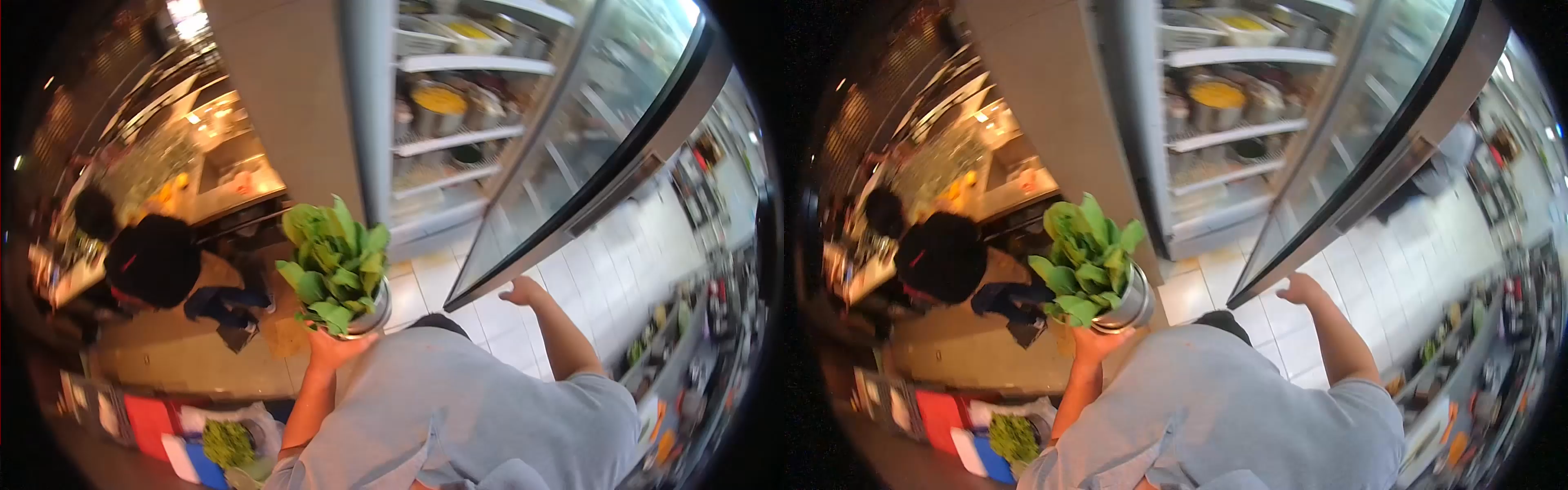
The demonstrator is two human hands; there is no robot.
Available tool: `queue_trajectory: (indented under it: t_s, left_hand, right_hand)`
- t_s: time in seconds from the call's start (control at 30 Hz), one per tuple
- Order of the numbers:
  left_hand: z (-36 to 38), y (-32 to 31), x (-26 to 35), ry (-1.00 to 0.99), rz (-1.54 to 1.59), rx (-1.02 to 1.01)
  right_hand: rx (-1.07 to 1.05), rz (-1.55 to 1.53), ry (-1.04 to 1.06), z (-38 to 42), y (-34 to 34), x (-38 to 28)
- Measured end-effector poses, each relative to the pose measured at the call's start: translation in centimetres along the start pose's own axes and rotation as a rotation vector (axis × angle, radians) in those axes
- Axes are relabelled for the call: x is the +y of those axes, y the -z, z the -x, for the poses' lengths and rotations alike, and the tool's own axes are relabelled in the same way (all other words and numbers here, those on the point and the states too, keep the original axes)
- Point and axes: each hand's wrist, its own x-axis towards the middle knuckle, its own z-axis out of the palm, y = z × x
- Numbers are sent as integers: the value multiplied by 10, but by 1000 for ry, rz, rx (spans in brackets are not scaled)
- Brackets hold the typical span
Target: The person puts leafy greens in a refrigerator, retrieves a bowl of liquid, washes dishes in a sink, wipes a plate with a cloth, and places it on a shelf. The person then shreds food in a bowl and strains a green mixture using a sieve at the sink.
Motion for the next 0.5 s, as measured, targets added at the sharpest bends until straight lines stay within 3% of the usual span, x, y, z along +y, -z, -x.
queue_trajectory:
  t_s: [0.03, 0.1, 0.17, 0.2, 0.27, 0.37, 0.4, 0.43, 0.5]
  left_hand:
    - [-11, -14, 0, 75, 105, 61]
    - [-33, -41, -3, 156, 209, 96]
    - [-58, -67, -14, 52, 243, 129]
    - [-67, -78, -22, 16, 190, 108]
    - [-91, -98, -27, 40, 167, 94]
    - [-115, -128, -38, 137, 175, 42]
    - [-122, -135, -50, 153, 122, -28]
    - [-130, -144, -62, 167, 70, -96]
    - [-150, -169, -81, 153, 123, -92]
  right_hand:
    - [59, -139, 131, 9, -11, 11]
    - [7, -208, 92, 33, -5, 2]
    - [127, -288, -37, 63, -15, 18]
    - [267, -573, 7, 68, -27, 29]
    - [328, -737, -105, 81, -30, 38]
    - [216, -1055, -454, 87, -52, 60]
    - [143, -1230, -708, 94, -38, 41]
    - [-65, -1301, -919, 89, -50, 44]
    - [-340, -1301, -721, 76, -24, 19]
